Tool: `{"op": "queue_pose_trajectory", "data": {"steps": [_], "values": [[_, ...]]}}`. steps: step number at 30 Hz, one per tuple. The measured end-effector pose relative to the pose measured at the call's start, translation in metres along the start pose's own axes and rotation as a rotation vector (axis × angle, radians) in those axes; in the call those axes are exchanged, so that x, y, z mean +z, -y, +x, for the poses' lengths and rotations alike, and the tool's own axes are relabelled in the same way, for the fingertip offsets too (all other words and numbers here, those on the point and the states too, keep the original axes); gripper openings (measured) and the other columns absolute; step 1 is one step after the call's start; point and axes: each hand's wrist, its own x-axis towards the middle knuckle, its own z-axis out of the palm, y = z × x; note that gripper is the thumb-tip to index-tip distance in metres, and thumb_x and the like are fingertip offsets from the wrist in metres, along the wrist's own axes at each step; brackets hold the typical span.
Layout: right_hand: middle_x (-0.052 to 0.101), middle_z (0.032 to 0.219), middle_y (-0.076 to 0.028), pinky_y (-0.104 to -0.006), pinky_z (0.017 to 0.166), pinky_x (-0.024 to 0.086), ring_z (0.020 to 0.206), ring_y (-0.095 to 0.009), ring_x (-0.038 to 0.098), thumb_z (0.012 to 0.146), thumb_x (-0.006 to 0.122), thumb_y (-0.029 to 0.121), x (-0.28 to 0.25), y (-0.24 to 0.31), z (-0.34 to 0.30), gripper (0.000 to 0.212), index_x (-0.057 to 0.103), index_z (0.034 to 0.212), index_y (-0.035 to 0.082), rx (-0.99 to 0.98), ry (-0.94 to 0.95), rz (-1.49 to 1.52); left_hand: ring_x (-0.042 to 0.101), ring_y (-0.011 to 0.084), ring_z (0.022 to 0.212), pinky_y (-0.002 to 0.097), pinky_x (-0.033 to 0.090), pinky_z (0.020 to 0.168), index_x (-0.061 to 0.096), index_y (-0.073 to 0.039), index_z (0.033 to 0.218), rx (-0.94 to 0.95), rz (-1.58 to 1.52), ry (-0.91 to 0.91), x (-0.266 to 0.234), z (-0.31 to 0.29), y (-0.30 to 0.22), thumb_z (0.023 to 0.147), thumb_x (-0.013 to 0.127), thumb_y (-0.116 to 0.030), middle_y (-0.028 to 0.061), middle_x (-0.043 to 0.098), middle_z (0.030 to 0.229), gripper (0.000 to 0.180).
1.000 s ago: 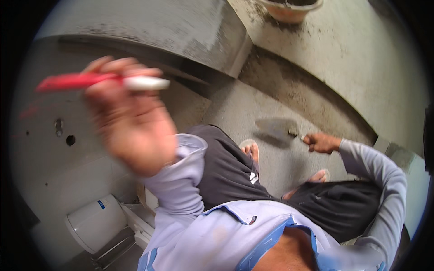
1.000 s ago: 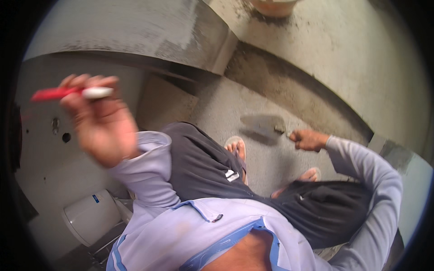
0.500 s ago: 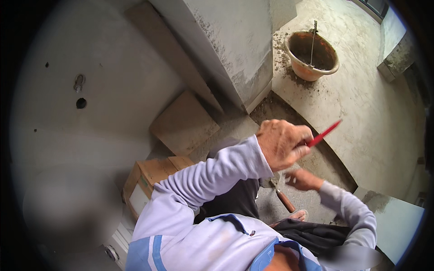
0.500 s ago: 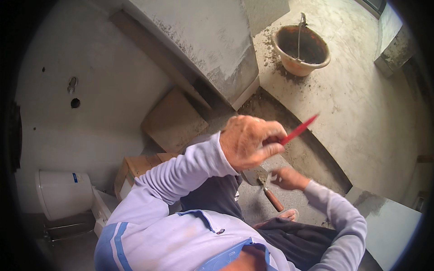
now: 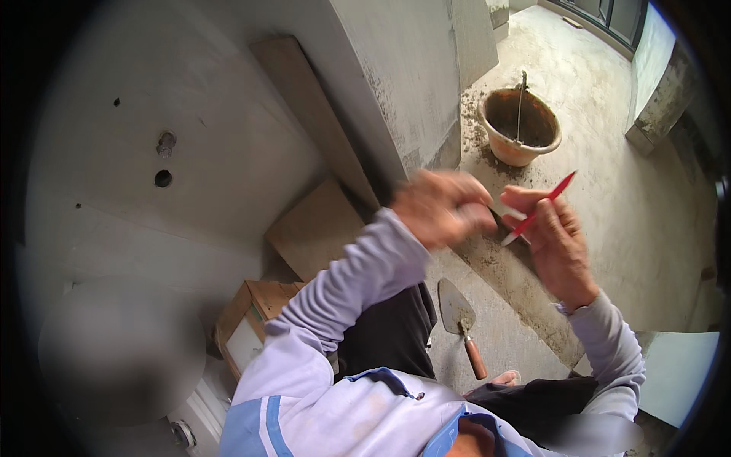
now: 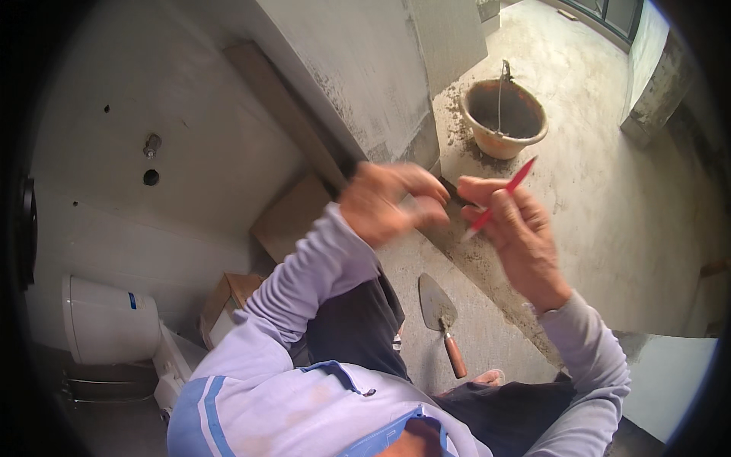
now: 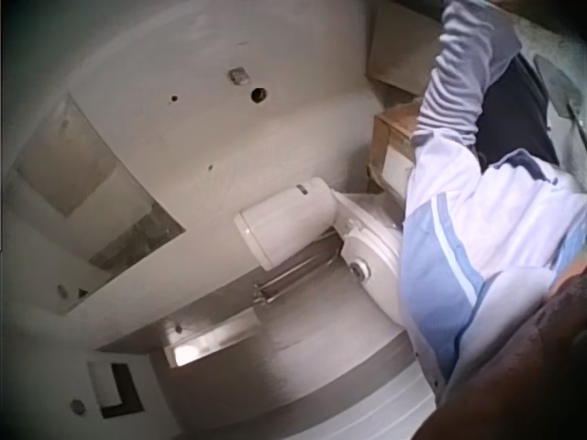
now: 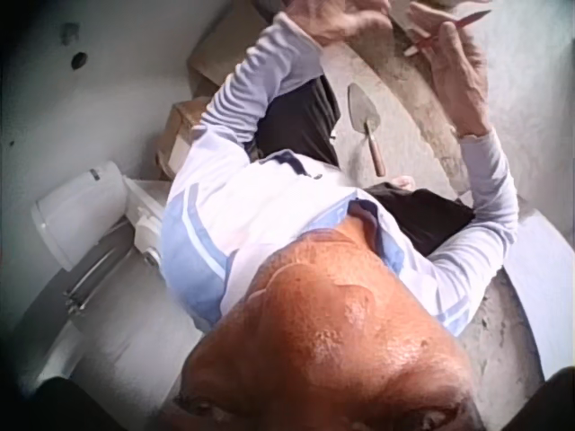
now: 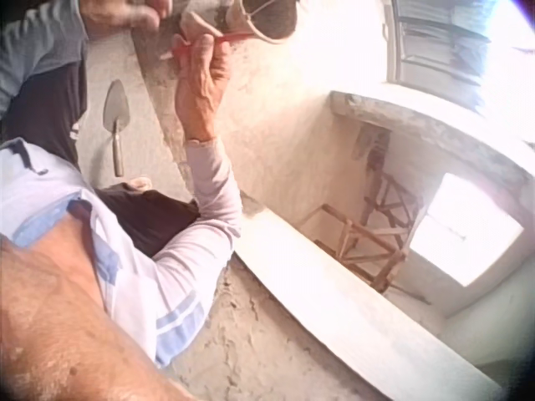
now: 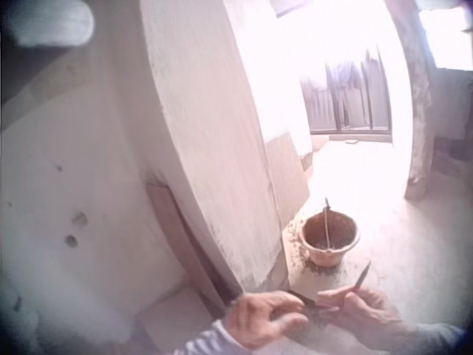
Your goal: The person sits on the floor and adjusts the blade on an angle grinder, tightening the nut with their hands. They then walk to a tiled area, sit down, and use a red marker to draw lines on a tile while holding a trowel.
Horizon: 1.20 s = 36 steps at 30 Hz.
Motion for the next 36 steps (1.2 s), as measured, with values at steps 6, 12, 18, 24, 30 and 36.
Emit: {"op": "queue_pose_trajectory", "data": {"steps": [6, 12, 18, 24, 30, 36], "values": [[0.058, 0.093, -0.006, -0.0276, 0.077, 0.051, 0.072, -0.009, 0.055, 0.103, 0.045, 0.018, -0.042, 0.062, 0.004, 0.019, 0.057, 0.103, 0.003, -0.234, -0.173, -0.042, 0.055, 0.0215, 0.099, 0.0339, 0.043, 0.093, 0.059, 0.004, 0.107, -0.168, -0.033, -1.256, -0.158, -0.001, 0.209, 0.094, 0.062, -0.035, 0.0118, 0.060, 0.105, 0.041], [0.050, 0.075, 0.000, -0.0238, 0.060, 0.040, 0.060, -0.007, 0.043, 0.100, 0.053, 0.020, -0.058, 0.068, -0.001, 0.016, 0.056, 0.093, 0.006, -0.195, -0.255, -0.113, 0.045, 0.0298, 0.127, 0.0405, 0.035, 0.107, 0.039, 0.002, 0.142, -0.311, -0.591, -1.114, -0.205, 0.021, 0.293, 0.095, 0.052, -0.054, 0.0172, 0.044, 0.142, 0.074], [0.047, 0.067, 0.002, -0.0225, 0.050, 0.035, 0.050, -0.005, 0.038, 0.099, 0.055, 0.025, -0.062, 0.057, -0.012, 0.022, 0.055, 0.084, 0.008, -0.047, -0.255, -0.183, 0.037, 0.0314, 0.134, 0.0442, 0.028, 0.112, 0.035, -0.002, 0.146, -0.155, -0.695, -1.010, -0.185, 0.004, 0.263, 0.093, 0.052, -0.058, 0.0165, 0.037, 0.148, 0.079], [0.044, 0.061, 0.004, -0.0205, 0.045, 0.029, 0.049, -0.003, 0.037, 0.098, 0.055, 0.032, -0.052, 0.044, -0.007, 0.029, 0.058, 0.083, 0.008, -0.048, -0.250, -0.322, 0.046, 0.0237, 0.103, 0.0385, 0.036, 0.089, 0.046, -0.012, 0.121, 0.017, -0.760, -0.971, -0.163, -0.032, 0.219, 0.086, 0.056, -0.066, 0.0062, 0.047, 0.109, 0.065], [0.044, 0.057, 0.003, -0.0234, 0.045, 0.031, 0.047, -0.005, 0.036, 0.099, 0.053, 0.031, -0.046, 0.075, -0.006, 0.031, 0.062, 0.085, 0.005, -0.196, -0.220, -0.433, 0.046, 0.0256, 0.118, 0.0434, 0.037, 0.099, 0.043, -0.016, 0.135, 0.027, -0.737, -0.836, -0.119, -0.028, 0.144, 0.083, 0.060, -0.067, 0.0085, 0.049, 0.125, 0.075], [0.054, 0.063, 0.001, -0.0194, 0.038, 0.032, 0.044, -0.004, 0.042, 0.098, 0.055, 0.030, -0.055, 0.138, -0.025, 0.030, 0.067, 0.089, 0.004, -0.537, -0.263, -0.516, 0.026, 0.0283, 0.140, 0.0477, 0.021, 0.115, 0.027, -0.014, 0.149, -0.037, -0.680, -0.670, -0.092, -0.005, 0.045, 0.084, 0.058, -0.065, 0.0088, 0.027, 0.153, 0.089]]}}
